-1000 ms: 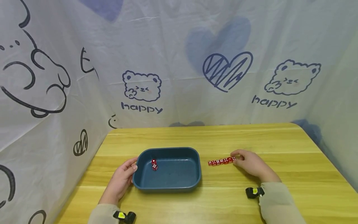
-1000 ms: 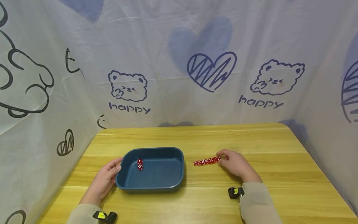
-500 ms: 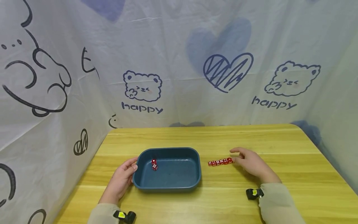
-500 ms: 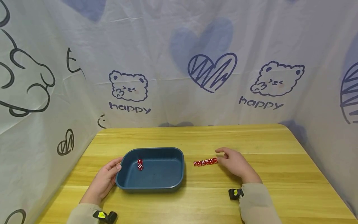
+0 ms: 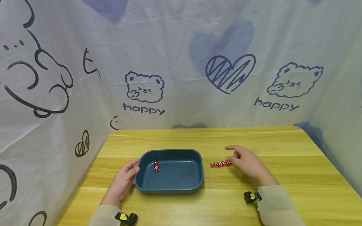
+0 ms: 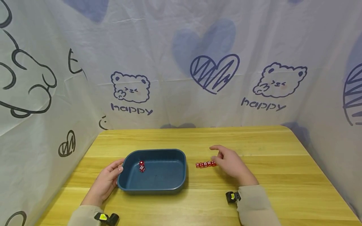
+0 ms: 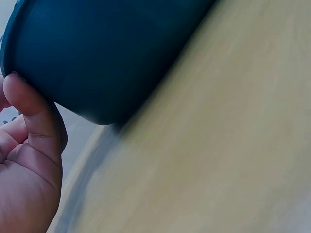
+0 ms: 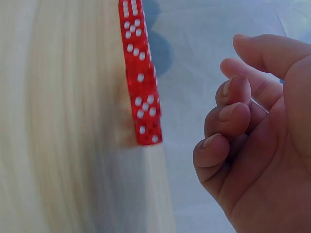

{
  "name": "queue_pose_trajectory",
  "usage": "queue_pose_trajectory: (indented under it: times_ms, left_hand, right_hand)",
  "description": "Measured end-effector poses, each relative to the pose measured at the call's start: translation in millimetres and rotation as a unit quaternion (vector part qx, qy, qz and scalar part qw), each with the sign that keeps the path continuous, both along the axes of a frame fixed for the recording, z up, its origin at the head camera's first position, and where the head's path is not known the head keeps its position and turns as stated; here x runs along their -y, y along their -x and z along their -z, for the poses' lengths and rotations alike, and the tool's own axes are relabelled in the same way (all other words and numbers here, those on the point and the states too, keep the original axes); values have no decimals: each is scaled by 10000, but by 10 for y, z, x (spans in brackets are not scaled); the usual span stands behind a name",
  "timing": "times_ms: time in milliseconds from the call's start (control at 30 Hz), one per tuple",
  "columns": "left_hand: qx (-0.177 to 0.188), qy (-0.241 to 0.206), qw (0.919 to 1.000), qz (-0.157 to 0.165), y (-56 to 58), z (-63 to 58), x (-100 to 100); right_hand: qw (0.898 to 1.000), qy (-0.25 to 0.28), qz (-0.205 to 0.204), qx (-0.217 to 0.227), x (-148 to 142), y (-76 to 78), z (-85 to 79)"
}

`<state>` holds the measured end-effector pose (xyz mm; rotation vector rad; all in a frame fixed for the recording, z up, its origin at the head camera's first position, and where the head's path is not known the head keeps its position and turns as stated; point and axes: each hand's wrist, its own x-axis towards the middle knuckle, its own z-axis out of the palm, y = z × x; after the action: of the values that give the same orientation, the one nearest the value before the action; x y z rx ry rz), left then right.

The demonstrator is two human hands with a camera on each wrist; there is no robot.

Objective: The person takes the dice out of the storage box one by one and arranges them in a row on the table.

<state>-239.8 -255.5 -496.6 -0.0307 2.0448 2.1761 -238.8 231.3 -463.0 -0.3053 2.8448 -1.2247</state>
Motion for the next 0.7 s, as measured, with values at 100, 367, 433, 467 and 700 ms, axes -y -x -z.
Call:
queue_pose_trajectory:
  times_ms: [100, 367, 433, 467, 700]
  left_hand:
    - [37, -9, 10000, 14, -1, 0, 3]
    - [54, -48, 10000, -11, 4, 17, 2]
    - [46, -55, 10000, -14, 5, 20, 0]
    - [44, -56, 10000, -12, 7, 22, 0]
    - [52, -31, 10000, -75, 13, 18, -9]
  right_hand:
    - [10000, 17, -81, -7, 80, -14, -23]
    - [9984, 83, -544, -154, 338, -37, -100]
    - [9980, 58, -602, -192, 390, -47, -126]
    - [9978, 43, -619, -215, 411, -51, -138]
    - [9965, 52, -792, -260, 548, -73, -223]
